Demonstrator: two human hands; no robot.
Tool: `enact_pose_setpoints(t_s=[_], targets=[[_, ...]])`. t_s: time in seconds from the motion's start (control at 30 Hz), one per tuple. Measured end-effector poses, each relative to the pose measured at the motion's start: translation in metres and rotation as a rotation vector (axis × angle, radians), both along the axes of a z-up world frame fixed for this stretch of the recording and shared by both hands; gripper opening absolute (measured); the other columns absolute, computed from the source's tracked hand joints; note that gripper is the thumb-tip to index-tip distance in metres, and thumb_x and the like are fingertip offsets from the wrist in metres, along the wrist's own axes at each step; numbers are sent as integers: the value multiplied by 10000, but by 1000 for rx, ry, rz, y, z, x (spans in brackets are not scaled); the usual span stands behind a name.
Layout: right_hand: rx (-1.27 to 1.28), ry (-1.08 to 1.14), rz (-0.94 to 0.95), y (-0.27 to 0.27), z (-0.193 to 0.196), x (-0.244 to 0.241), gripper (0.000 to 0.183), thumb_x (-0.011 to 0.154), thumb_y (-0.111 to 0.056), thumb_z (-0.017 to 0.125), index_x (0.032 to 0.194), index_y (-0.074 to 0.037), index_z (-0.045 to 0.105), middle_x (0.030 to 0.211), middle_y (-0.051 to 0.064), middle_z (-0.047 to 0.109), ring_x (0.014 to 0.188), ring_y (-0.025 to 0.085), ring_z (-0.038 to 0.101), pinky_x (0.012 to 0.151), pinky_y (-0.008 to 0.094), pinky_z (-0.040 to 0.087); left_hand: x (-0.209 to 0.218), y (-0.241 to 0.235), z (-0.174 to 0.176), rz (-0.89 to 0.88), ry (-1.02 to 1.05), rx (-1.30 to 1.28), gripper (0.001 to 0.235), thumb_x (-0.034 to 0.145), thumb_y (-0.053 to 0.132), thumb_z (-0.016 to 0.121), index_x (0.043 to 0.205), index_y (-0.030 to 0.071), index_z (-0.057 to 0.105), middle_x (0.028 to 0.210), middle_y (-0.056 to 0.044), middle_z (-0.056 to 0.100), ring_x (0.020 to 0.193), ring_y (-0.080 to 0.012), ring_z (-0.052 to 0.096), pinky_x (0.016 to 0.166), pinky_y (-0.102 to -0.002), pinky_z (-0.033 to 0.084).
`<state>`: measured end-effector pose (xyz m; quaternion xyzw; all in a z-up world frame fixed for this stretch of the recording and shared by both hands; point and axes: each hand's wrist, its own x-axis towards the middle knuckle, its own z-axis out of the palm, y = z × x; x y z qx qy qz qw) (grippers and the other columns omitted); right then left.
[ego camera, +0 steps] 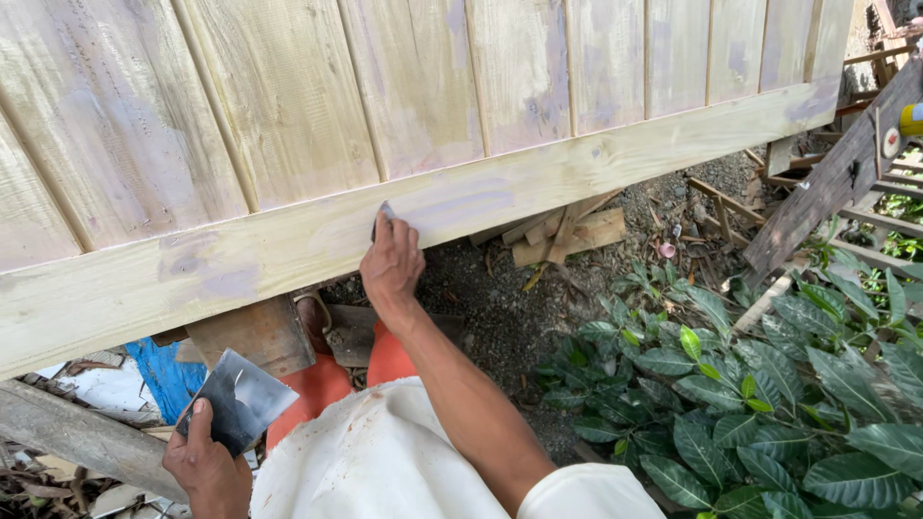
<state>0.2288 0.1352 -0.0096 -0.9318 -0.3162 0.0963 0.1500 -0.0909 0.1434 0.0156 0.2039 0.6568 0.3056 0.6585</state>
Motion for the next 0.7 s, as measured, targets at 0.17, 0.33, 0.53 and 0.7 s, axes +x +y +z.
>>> enact_pose_setpoints(t_s=[0.17,0.33,0.53,0.7], targets=[[-41,53,49,21,21,-38,465,919,-61,553,1381,-39,589,1201,135,613,1154,343,576,883,530,510,-9,8,-7,-106,126,52,289,1091,257,662,1209,-4,699,1056,-10,698,857,-100,628,742,-257,515],[20,585,181,-17,40,13,482,919,-55,494,1368,-151,641,1322,139,668,1223,323,631,1077,456,480,4,24,-5,-142,90,65,288,1035,250,651,1173,1,696,1042,-29,714,896,-119,685,760,-265,558],[-146,229,-242,-156,72,224,434,1014,-115,472,1431,-185,571,1432,89,618,1232,276,624,1013,398,526,-2,16,-2,-159,96,87,293,1079,281,647,1128,-5,690,1017,-32,679,868,-142,635,753,-280,515],[-189,132,43,-152,52,217,426,971,-46,480,1347,-155,648,1362,121,653,1246,312,597,983,415,502,13,18,-3,-180,5,-5,300,1074,279,635,1188,3,659,1056,-41,677,907,-156,645,772,-289,514]])
